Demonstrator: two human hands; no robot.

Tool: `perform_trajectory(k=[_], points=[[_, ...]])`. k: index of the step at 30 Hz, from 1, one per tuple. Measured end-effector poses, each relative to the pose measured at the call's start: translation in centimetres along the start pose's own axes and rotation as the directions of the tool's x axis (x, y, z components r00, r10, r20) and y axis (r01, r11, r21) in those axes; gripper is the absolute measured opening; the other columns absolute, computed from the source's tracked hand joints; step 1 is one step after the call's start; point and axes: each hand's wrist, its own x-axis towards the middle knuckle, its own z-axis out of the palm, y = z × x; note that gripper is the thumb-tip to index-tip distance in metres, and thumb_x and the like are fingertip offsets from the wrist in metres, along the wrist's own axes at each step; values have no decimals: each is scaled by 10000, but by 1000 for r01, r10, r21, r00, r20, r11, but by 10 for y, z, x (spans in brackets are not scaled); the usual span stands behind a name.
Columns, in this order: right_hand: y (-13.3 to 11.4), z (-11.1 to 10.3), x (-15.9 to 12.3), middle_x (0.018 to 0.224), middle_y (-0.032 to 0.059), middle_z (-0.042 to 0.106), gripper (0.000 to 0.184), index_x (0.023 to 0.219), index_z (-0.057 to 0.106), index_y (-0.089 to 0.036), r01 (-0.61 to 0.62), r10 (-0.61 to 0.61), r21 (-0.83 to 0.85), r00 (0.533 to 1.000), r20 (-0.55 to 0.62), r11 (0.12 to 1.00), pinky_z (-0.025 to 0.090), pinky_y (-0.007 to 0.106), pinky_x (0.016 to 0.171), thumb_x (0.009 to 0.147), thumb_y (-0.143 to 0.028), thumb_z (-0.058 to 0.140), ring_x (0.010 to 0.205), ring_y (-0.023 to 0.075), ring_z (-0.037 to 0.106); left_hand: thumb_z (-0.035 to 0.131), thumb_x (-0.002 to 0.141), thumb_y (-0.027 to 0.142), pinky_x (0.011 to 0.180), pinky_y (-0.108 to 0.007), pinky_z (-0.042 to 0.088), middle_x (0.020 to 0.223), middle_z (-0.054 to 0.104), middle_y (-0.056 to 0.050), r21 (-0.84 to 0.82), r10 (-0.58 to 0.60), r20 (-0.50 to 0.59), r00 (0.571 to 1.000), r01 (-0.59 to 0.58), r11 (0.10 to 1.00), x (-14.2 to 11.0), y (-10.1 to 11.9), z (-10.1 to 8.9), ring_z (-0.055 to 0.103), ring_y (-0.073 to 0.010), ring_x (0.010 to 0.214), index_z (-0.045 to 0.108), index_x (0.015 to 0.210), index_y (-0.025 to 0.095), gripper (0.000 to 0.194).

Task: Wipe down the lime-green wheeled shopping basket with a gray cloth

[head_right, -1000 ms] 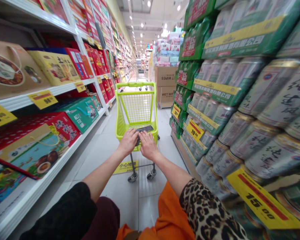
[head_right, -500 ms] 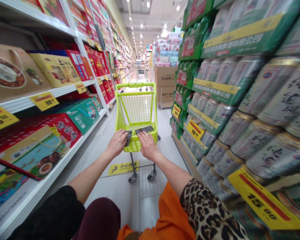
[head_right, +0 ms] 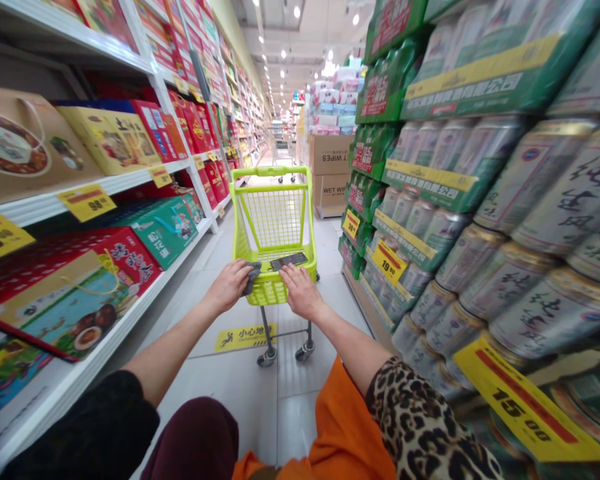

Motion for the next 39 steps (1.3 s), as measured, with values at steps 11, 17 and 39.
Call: perform_trajectory(k=[11,17,39], points=[[7,-6,0,1359,174,445,588,1316,423,-30,-5,5,-20,999,32,1000,232,489,1089,731,-99,418,1322,258,297,394,860,197,914,-377,448,1065,608,-108,22,35,91,995,-37,999,18,25,-4,542,-206,1019,593,1055,156,282],[14,-4,-3,1366,190,429,591,1310,422,-13,30,-29,-24,999,27,999,221,506,1090,728,-113,428,1323,276,289,379,884,259,815,-358,434,862,630,-92,163,-77,215,974,42,986,19,27,-18,565,-208,839,617,975,148,279],[89,-40,-26,1386,110,438,456,1322,448,-158,-320,322,-45,945,61,946,245,506,1066,899,-282,334,1337,235,297,411,868,209,1027,-452,296,1040,609,-93,173,92,73,993,-104,979,31,126,7,540,-224,1018,552,1091,180,266]])
